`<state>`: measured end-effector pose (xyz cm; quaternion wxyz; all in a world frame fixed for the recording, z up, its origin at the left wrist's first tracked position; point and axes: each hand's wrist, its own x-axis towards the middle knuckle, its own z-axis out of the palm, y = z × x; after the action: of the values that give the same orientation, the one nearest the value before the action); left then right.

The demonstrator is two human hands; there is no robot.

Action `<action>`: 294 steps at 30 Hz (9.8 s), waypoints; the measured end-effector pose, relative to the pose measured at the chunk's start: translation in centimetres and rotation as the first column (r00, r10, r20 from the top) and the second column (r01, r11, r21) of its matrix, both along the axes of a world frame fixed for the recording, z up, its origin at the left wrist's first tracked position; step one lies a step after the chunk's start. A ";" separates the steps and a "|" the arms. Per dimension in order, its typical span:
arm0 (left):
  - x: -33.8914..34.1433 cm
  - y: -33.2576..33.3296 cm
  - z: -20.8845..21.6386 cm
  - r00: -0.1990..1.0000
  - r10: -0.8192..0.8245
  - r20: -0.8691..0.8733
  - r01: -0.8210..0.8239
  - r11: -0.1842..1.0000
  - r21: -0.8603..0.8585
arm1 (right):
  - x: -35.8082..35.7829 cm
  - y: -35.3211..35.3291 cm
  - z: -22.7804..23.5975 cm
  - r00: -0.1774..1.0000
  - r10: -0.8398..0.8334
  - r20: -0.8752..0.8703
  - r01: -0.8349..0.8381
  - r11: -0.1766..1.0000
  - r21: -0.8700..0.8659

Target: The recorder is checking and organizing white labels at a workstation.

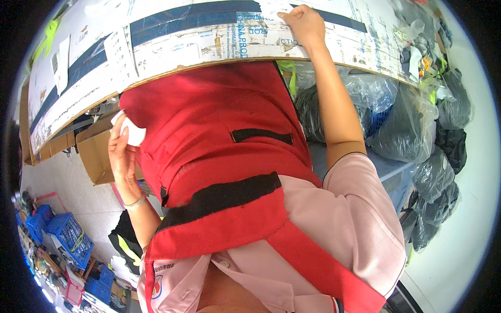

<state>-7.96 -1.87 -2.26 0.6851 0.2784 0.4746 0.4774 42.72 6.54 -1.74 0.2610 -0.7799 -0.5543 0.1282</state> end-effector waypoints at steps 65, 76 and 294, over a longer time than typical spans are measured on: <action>1.5 6.0 1.8 0.940 0.088 -0.329 -0.033 0.985 0.170 | -29.9 3.3 1.6 0.633 0.773 0.029 -0.726 0.581 0.368; 3.1 4.9 2.7 0.994 0.082 0.075 -0.079 0.996 -0.038 | -29.5 -4.5 4.5 0.278 0.956 0.099 -0.937 0.247 0.249; 8.2 3.4 0.9 0.974 -0.225 -0.033 0.226 0.972 0.062 | -19.3 0.8 4.0 0.676 0.191 -0.712 -0.408 0.901 -0.145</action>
<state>0.29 1.49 -1.38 0.7192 0.3590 0.4330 0.4080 23.47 7.37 2.22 0.3025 -0.6040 -0.5154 0.5273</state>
